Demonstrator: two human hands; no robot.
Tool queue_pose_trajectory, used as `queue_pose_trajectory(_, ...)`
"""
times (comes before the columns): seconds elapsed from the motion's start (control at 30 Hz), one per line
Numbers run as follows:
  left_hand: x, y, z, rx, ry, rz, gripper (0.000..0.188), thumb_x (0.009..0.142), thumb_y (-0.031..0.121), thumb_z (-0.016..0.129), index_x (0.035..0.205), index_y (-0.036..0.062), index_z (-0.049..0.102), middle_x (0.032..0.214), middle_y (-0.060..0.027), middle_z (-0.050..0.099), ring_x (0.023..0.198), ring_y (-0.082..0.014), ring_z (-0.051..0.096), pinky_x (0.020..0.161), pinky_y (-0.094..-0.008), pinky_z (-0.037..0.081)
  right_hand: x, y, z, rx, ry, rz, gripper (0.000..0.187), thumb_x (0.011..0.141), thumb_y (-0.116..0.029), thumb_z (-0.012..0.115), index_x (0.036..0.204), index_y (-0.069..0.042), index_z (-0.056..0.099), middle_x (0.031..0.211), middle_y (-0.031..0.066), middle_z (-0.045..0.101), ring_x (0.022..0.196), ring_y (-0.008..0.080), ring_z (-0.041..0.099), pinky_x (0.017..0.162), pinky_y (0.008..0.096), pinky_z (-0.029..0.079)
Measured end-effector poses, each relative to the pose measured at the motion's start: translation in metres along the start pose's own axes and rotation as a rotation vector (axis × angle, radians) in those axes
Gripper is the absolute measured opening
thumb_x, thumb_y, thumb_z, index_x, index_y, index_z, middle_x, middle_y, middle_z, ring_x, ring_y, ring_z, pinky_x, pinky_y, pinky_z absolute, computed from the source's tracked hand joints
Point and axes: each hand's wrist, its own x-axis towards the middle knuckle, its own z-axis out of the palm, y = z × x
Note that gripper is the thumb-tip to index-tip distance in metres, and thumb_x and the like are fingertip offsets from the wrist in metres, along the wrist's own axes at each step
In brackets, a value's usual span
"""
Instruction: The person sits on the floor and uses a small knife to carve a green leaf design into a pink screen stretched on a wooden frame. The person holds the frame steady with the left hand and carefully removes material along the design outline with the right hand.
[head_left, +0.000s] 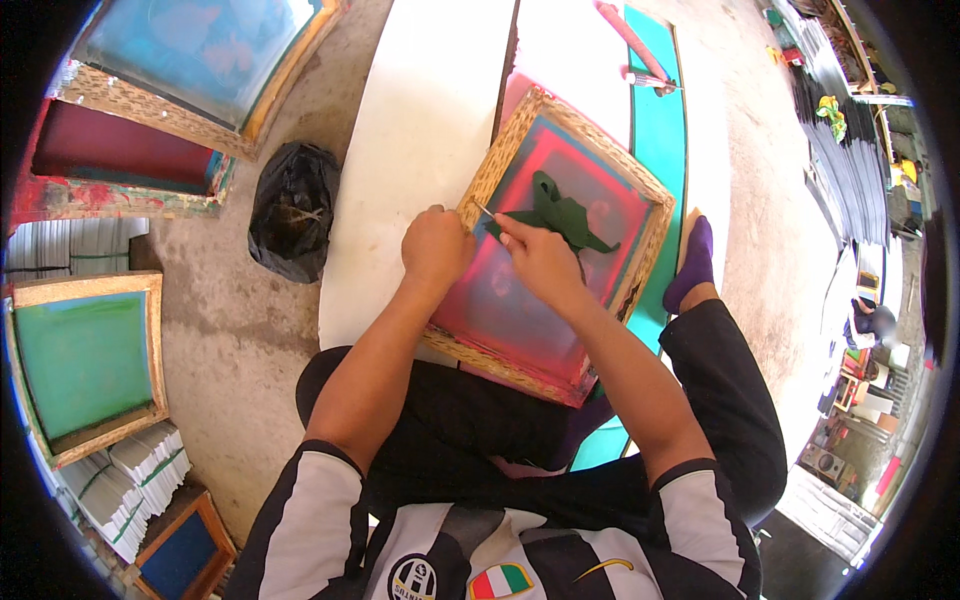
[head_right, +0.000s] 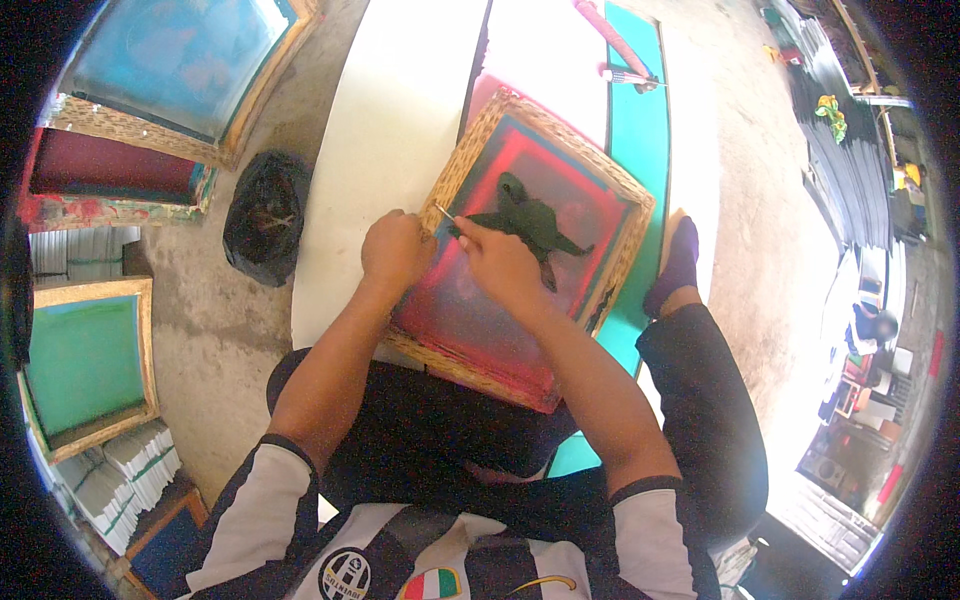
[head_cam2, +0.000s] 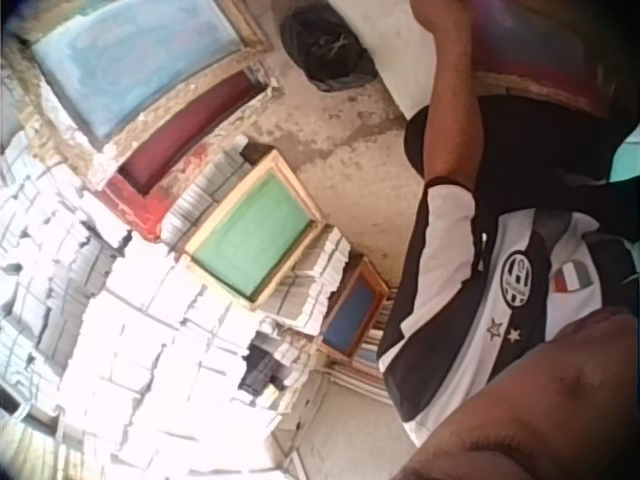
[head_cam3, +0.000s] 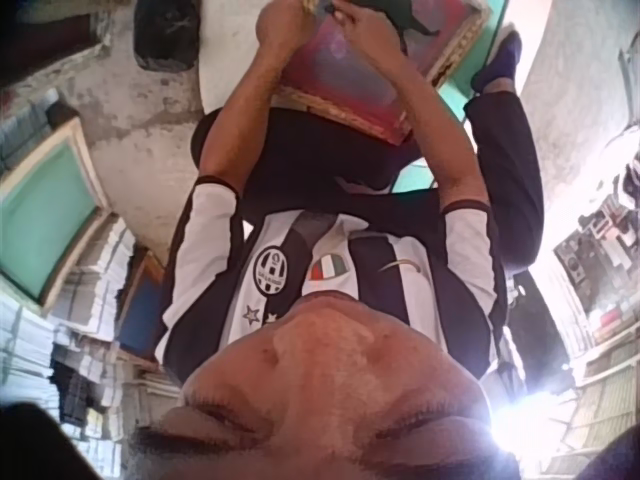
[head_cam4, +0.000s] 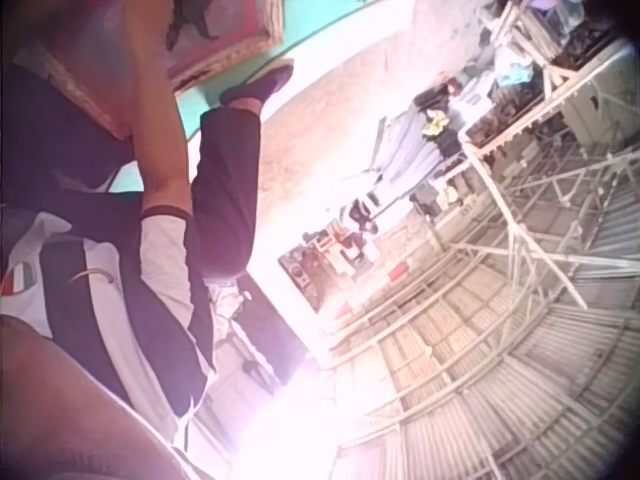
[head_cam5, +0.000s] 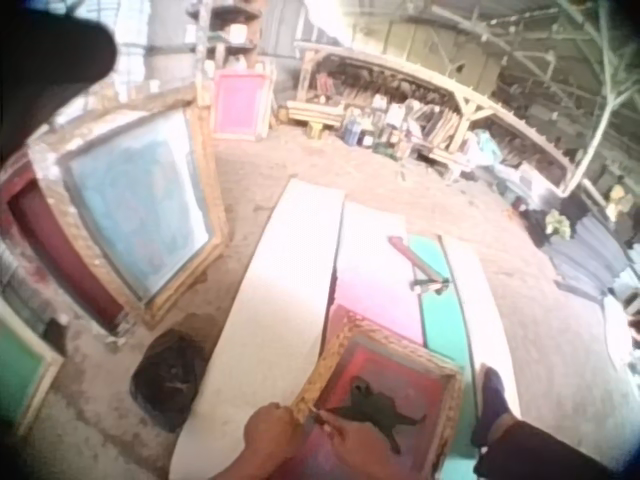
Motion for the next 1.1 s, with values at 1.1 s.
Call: queue_pose_trajectory(1.1,-0.002,0.001,-0.006,0.003,-0.042,-0.022,0.034,0.082,0.031,0.082,0.091,-0.0017,0.077,0.095,-0.023,0.071,0.09,-0.0417,0.072,0.082,-0.0505,0.058,-0.012,-0.013,-0.015,-0.149,0.011,0.069,0.038,0.104,-0.037,0.057,0.14,-0.031,0.065,0.081,0.0221,0.071,0.078,0.0429,0.073,0.069,0.0552,0.058)
